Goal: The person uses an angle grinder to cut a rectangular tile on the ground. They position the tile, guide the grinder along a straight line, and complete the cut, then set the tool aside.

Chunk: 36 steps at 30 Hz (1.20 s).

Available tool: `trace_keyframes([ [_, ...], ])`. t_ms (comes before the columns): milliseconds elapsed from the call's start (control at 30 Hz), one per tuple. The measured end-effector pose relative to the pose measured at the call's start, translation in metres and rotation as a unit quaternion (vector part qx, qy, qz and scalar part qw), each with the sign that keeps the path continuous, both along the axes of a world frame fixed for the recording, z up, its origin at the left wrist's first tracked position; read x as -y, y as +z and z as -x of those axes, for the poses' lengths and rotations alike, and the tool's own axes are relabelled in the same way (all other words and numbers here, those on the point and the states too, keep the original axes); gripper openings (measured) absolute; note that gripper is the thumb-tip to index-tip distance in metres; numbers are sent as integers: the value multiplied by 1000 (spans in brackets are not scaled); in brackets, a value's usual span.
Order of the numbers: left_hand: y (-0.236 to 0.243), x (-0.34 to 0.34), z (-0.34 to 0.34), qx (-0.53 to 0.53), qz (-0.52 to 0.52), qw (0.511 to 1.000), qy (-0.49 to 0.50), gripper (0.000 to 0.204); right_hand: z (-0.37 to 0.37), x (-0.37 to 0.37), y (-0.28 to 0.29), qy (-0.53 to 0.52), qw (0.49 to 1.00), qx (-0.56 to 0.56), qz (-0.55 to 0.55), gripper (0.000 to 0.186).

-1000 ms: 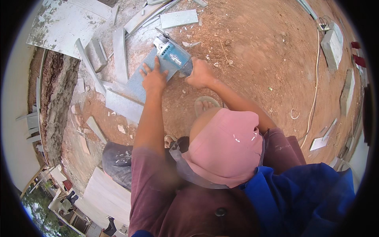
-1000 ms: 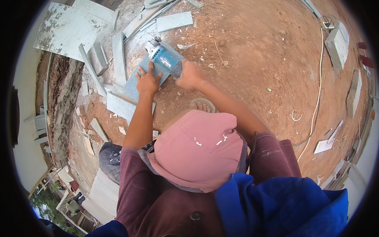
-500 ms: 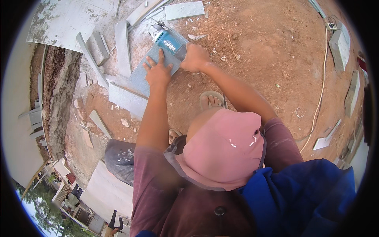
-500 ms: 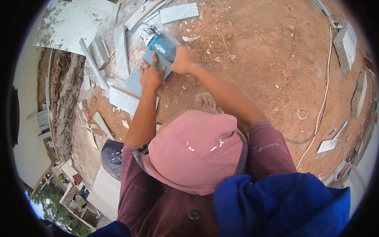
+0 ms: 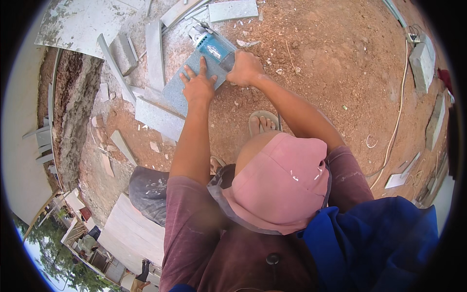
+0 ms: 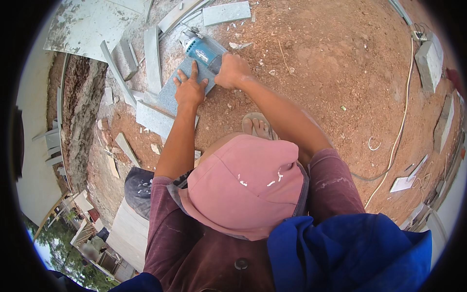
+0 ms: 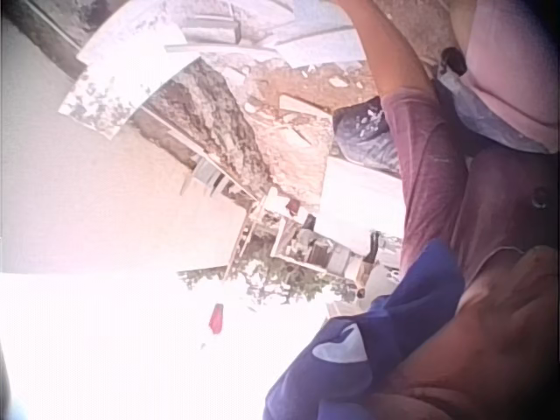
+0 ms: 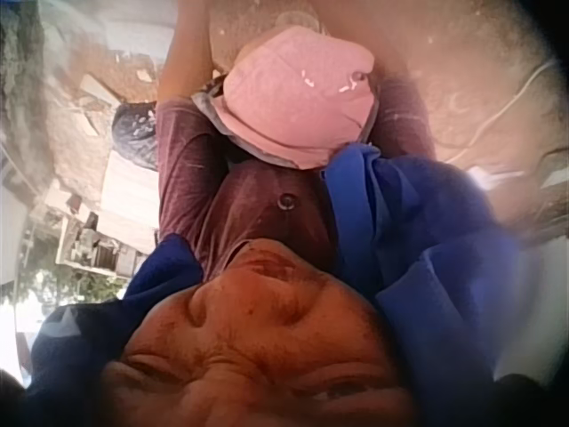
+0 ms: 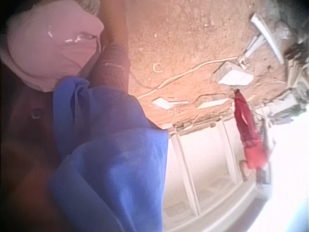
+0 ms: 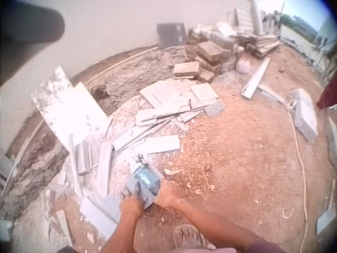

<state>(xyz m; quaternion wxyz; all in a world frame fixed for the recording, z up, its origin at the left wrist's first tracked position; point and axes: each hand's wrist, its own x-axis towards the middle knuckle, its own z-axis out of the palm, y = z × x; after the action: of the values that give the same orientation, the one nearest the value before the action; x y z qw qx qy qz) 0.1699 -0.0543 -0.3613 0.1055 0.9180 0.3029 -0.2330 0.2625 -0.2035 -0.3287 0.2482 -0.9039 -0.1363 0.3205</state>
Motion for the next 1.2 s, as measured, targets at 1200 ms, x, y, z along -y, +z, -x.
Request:
trace_keyframes([
  [1200, 0, 2, -1, -11, -33, 999, -12, 81, -8, -9, -2, -7, 999, -40, -5, 45],
])
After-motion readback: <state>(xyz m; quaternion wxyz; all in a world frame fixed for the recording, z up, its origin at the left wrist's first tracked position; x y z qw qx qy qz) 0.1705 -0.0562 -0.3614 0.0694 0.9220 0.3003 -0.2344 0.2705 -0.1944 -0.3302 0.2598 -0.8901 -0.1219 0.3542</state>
